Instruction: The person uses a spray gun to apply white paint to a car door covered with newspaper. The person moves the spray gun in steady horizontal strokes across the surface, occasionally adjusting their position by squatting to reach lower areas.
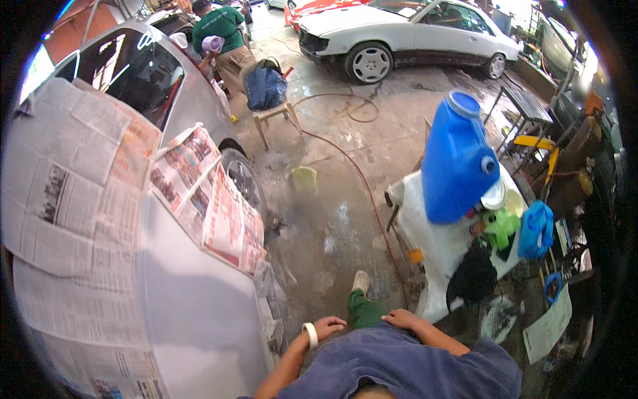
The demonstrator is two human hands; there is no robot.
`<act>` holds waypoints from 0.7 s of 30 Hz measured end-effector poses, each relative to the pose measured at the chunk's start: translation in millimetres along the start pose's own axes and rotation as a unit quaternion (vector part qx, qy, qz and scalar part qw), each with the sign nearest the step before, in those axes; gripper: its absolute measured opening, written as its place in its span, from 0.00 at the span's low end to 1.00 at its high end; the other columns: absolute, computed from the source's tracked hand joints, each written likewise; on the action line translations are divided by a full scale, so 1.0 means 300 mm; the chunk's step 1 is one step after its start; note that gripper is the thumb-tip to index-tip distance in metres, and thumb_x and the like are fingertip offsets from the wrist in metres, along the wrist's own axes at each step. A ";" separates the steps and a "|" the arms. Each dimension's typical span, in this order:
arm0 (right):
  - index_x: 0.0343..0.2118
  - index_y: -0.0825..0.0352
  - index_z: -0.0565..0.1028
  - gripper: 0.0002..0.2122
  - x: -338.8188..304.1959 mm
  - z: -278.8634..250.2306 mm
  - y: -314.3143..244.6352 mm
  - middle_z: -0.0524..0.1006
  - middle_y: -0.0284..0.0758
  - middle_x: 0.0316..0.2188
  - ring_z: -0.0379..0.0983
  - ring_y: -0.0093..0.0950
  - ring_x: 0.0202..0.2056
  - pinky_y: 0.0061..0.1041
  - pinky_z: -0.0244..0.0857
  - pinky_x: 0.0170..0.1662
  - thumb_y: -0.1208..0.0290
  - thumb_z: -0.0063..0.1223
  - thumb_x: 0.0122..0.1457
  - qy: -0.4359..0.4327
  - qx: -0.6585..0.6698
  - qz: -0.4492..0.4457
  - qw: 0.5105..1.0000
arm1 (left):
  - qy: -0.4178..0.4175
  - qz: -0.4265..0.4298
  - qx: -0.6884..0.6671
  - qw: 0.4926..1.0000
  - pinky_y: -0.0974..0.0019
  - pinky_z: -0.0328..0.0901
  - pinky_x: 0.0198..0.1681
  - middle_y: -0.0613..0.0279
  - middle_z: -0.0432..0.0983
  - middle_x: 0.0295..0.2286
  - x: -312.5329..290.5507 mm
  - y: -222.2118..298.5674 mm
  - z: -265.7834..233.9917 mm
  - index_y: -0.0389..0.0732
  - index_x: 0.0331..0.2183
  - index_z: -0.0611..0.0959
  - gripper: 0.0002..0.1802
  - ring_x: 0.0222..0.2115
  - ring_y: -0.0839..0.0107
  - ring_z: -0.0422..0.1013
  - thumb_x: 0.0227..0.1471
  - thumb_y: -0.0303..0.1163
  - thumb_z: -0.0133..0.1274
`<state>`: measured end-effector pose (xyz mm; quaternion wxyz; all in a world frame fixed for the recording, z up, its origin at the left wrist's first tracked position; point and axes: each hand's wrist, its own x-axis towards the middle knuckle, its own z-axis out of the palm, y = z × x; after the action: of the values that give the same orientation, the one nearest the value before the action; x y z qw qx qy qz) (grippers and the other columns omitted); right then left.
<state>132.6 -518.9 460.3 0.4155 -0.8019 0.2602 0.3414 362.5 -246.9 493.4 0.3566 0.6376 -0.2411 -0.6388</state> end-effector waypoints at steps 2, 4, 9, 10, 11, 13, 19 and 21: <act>0.48 0.69 0.77 0.30 0.133 -0.250 -0.141 0.76 0.52 0.47 0.71 0.49 0.51 0.41 0.63 0.55 0.43 0.46 0.60 -0.026 -0.063 -0.023 0.997 | -0.033 0.154 -0.092 0.983 0.67 0.61 0.54 0.57 0.76 0.45 -0.118 0.490 -0.145 0.39 0.46 0.81 0.17 0.46 0.68 0.70 0.56 0.33 0.58; 0.48 0.68 0.77 0.27 0.256 -0.440 -0.274 0.76 0.49 0.47 0.70 0.48 0.51 0.42 0.64 0.53 0.45 0.48 0.60 0.028 -0.094 -0.086 0.991 | -0.129 0.335 -0.024 0.933 0.64 0.61 0.53 0.56 0.75 0.45 -0.256 0.921 -0.250 0.38 0.48 0.80 0.18 0.46 0.65 0.70 0.56 0.32 0.58; 0.51 0.67 0.74 0.24 0.393 -0.913 -0.596 0.74 0.48 0.49 0.69 0.47 0.52 0.40 0.64 0.54 0.50 0.49 0.62 0.156 -0.074 -0.223 0.960 | -0.378 0.527 0.145 0.747 0.53 0.66 0.43 0.51 0.72 0.39 -0.364 1.545 -0.360 0.36 0.43 0.80 0.12 0.41 0.53 0.71 0.61 0.32 0.49; 0.51 0.67 0.74 0.24 0.395 -0.986 -0.681 0.73 0.48 0.49 0.69 0.46 0.52 0.40 0.63 0.54 0.50 0.49 0.63 0.152 -0.069 -0.229 0.959 | -0.371 0.530 0.177 0.741 0.55 0.66 0.44 0.52 0.74 0.38 -0.343 1.612 -0.388 0.37 0.42 0.80 0.12 0.40 0.55 0.71 0.61 0.33 0.49; 0.51 0.67 0.74 0.24 0.379 -1.061 -0.752 0.73 0.48 0.50 0.69 0.46 0.52 0.40 0.63 0.55 0.51 0.48 0.63 0.153 -0.061 -0.228 0.960 | -0.372 0.534 0.206 0.730 0.56 0.66 0.45 0.53 0.75 0.38 -0.300 1.685 -0.427 0.37 0.41 0.81 0.12 0.40 0.57 0.72 0.61 0.34 0.49; 0.51 0.67 0.73 0.23 0.460 -1.174 -0.783 0.72 0.48 0.51 0.69 0.45 0.52 0.38 0.63 0.55 0.52 0.49 0.63 0.159 -0.052 -0.259 0.951 | -0.369 0.557 0.234 0.706 0.57 0.68 0.42 0.53 0.75 0.34 -0.202 1.791 -0.503 0.36 0.37 0.81 0.12 0.36 0.55 0.72 0.61 0.35 0.48; 0.49 0.70 0.74 0.22 0.630 -1.520 -0.828 0.75 0.48 0.46 0.73 0.44 0.48 0.36 0.65 0.52 0.54 0.52 0.62 0.193 0.047 -0.238 0.951 | -0.163 0.532 0.002 0.831 0.56 0.66 0.48 0.49 0.73 0.39 0.111 1.913 -0.845 0.35 0.33 0.76 0.12 0.42 0.52 0.73 0.57 0.36 0.52; 0.49 0.69 0.75 0.22 0.696 -1.625 -0.785 0.75 0.49 0.47 0.71 0.45 0.51 0.37 0.64 0.54 0.55 0.51 0.62 0.228 0.056 -0.194 0.952 | -0.284 0.543 0.041 0.789 0.54 0.68 0.47 0.45 0.77 0.37 0.293 1.950 -0.999 0.32 0.32 0.77 0.17 0.43 0.49 0.74 0.59 0.40 0.49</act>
<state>591.1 -835.9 621.5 0.4480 -0.8686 0.2062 0.0470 750.8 -638.2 862.0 0.5338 0.2055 -0.6643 -0.4812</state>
